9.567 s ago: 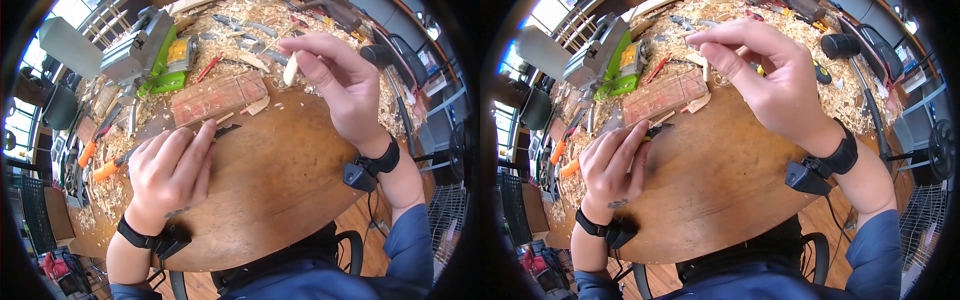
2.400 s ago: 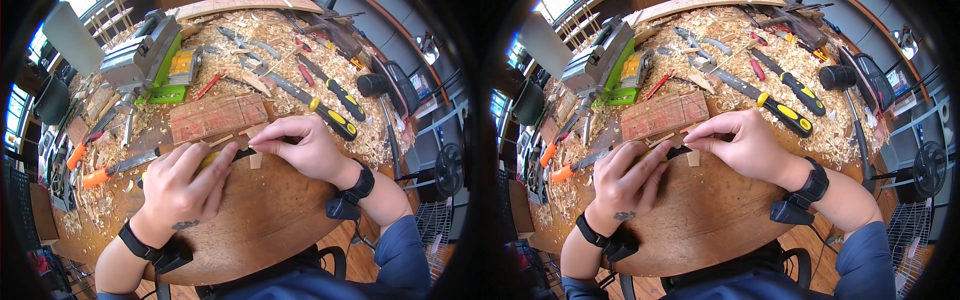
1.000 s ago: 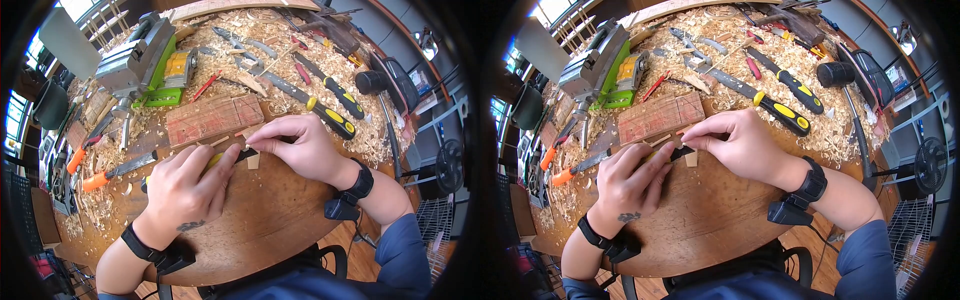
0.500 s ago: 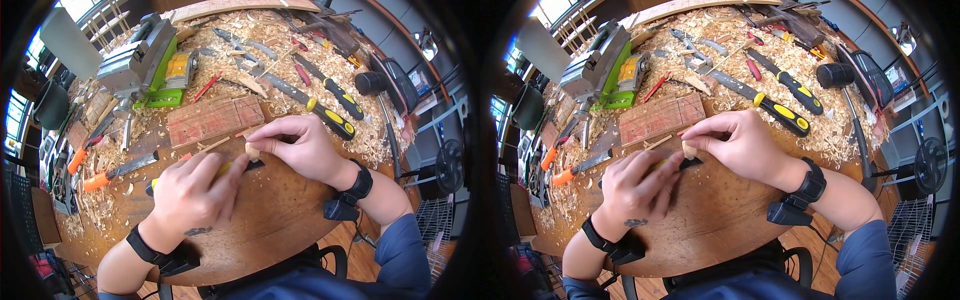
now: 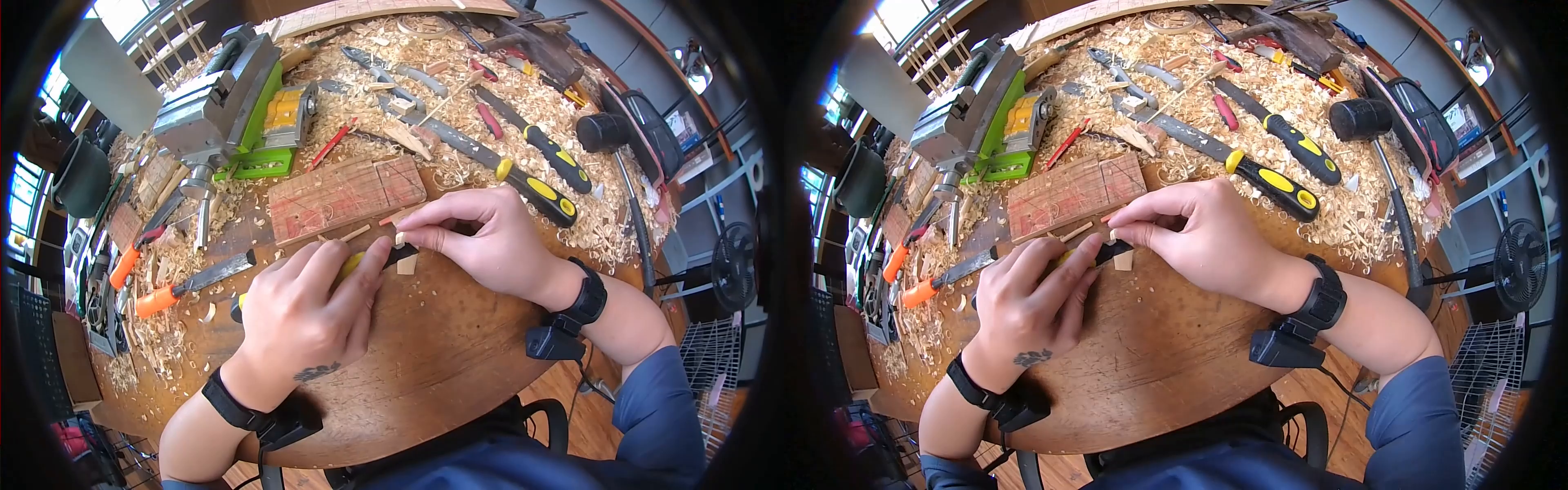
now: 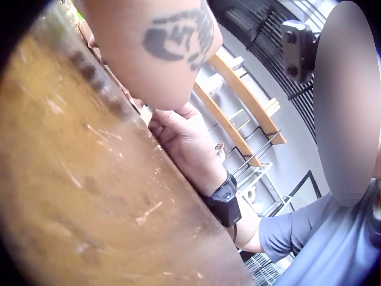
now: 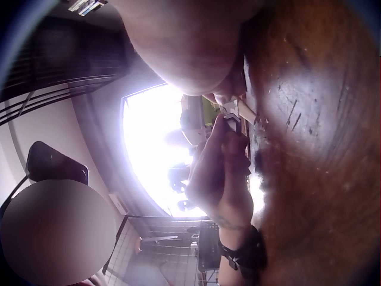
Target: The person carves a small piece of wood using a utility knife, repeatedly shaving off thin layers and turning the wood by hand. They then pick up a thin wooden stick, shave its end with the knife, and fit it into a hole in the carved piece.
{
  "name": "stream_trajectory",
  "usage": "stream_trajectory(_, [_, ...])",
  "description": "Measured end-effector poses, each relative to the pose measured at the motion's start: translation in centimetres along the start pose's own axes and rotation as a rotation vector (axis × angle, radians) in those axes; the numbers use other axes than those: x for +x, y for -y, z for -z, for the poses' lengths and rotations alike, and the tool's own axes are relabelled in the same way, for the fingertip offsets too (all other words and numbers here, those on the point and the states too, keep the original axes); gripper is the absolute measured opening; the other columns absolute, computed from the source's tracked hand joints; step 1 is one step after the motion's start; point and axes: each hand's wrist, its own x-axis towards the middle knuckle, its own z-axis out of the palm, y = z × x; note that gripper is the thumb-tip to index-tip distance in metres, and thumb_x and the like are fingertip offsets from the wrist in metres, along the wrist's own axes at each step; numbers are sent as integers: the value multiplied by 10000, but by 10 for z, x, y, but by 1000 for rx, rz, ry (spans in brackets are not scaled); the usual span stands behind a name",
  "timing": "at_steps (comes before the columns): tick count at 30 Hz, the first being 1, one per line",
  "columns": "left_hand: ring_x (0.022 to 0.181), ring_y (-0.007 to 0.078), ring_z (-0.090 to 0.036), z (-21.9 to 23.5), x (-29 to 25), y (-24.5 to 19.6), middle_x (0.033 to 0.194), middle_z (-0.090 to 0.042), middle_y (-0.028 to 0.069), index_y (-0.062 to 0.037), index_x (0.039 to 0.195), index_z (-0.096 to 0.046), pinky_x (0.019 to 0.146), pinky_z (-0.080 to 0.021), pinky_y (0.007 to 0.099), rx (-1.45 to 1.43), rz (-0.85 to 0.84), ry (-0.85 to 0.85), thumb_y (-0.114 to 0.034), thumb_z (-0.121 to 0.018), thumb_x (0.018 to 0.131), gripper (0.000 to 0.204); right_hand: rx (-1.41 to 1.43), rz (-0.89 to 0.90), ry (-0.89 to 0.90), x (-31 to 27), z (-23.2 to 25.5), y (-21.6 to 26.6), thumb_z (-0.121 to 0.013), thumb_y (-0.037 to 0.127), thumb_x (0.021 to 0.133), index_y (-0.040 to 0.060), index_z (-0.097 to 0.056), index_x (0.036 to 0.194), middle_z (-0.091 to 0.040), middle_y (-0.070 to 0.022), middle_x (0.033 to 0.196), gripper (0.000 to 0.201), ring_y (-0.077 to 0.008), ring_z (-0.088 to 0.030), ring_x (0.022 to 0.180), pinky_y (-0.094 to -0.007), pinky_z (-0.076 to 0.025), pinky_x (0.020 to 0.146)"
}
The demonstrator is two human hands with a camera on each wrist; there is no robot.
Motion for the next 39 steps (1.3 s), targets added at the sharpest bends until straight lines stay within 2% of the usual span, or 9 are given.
stream_trajectory(2, [655, 175, -594, -4, -1, 2, 813, -512, 21, -87, 1290, -799, 535, -501, 338, 54, -44, -10, -115, -787, 765, 526, -18, 6, 0, 0, 1, 0, -852, 118, 956, 46, -862, 1080, -847, -102, 933, 144, -84, -747, 779, -260, -587, 718])
stream_trajectory(5, [653, 174, -587, -5, 1, 0, 804, -497, 23, -90, 1266, -808, 529, -495, 335, 40, -22, -4, -118, -781, 781, 486, -14, 11, -4, 0, 0, -2, -850, 110, 955, 44, -861, 1084, -848, -100, 934, 146, -81, -746, 783, -260, -586, 718])
stream_trajectory(12, [656, 169, -602, 0, -2, -11, 832, -554, 25, -88, 1212, -821, 533, -491, 320, 58, -56, 43, -113, -782, 799, 416, 10, -13, -7, -1, 0, 0, -854, 112, 954, 43, -864, 1091, -847, -69, 920, 153, -57, -721, 762, -244, -574, 697])
stream_trajectory(14, [673, 231, -651, 0, -2, -7, 895, -640, 66, -95, 1232, -824, 564, -522, 355, 12, -5, -13, -78, -824, 757, 475, 36, -53, 6, -1, 2, 3, -856, 115, 954, 44, -865, 1089, -844, -62, 910, 153, -52, -715, 757, -240, -569, 691])
stream_trajectory(28, [690, 225, -649, 6, 1, -9, 887, -622, 61, -91, 1263, -816, 570, -523, 360, 77, 2, 31, -77, -814, 736, 528, 48, -101, 29, -1, 4, 7, -853, 117, 956, 48, -867, 1087, -844, -47, 919, 149, -44, -712, 786, -236, -565, 706])
stream_trajectory(31, [694, 224, -654, 4, 1, -10, 873, -622, 58, -88, 1243, -818, 571, -527, 359, 70, -2, 81, -81, -807, 743, 500, 66, -119, 25, -1, 5, 8, -853, 117, 957, 46, -868, 1086, -845, -44, 928, 148, -45, -718, 796, -233, -569, 714])
stream_trajectory(34, [620, 152, -563, 0, -1, -9, 808, -518, 10, -100, 1123, -839, 514, -468, 309, 83, -43, 7, -108, -804, 793, 332, 76, -153, 24, -1, 5, 11, -855, 118, 954, 45, -869, 1085, -845, -42, 927, 150, -44, -721, 801, -229, -572, 721])
stream_trajectory(36, [699, 221, -655, 5, -1, -8, 872, -620, 57, -89, 1244, -818, 575, -528, 352, 62, -16, 46, -79, -780, 733, 512, 55, -125, 30, 0, 5, 11, -856, 117, 953, 48, -870, 1083, -843, -42, 921, 147, -41, -713, 789, -227, -564, 710])
stream_trajectory(39, [702, 220, -652, 7, 2, -8, 887, -614, 61, -84, 1259, -814, 574, -526, 352, 97, -28, 10, -81, -777, 708, 552, 33, -136, 52, 0, 6, 11, -856, 118, 954, 50, -871, 1082, -839, -36, 905, 145, -38, -702, 769, -227, -553, 691])
